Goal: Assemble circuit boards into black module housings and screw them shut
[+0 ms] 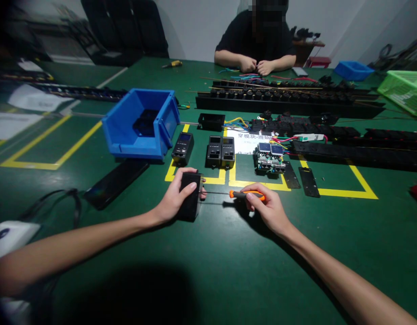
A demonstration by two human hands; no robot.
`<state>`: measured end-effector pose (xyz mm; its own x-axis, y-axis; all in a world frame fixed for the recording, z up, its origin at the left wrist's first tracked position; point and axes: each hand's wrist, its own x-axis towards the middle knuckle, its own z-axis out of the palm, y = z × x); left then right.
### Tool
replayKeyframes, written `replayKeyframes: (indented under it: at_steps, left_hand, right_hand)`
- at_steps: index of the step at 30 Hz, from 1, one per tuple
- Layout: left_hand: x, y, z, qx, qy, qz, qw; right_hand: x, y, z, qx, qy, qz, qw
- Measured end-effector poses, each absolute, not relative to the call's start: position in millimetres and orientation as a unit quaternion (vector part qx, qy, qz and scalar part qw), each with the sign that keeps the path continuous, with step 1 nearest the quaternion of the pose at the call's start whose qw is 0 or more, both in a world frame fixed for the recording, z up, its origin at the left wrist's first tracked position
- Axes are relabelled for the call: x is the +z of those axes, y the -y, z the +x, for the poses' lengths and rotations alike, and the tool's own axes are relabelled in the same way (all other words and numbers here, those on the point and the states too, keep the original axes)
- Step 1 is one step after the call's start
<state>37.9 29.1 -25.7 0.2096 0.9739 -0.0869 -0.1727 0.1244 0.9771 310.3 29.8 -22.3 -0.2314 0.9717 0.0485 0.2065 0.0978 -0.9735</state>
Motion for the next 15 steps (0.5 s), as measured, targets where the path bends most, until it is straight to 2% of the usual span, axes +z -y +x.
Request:
replayKeyframes:
  at_steps: [8,15]
  left_hand:
    - [-23.3,-34.7,40.1,0.514,-0.398,0.395,0.649]
    - [-13.4,-36.0,36.3,0.505,-0.388,0.342,0.691]
  right_hand:
    - [-24.2,-29.5,311.4,0.442,0.619,-0.49,0.426]
    - [-19.4,-27.4,306.3,0.467,0.641,-0.489,0.362]
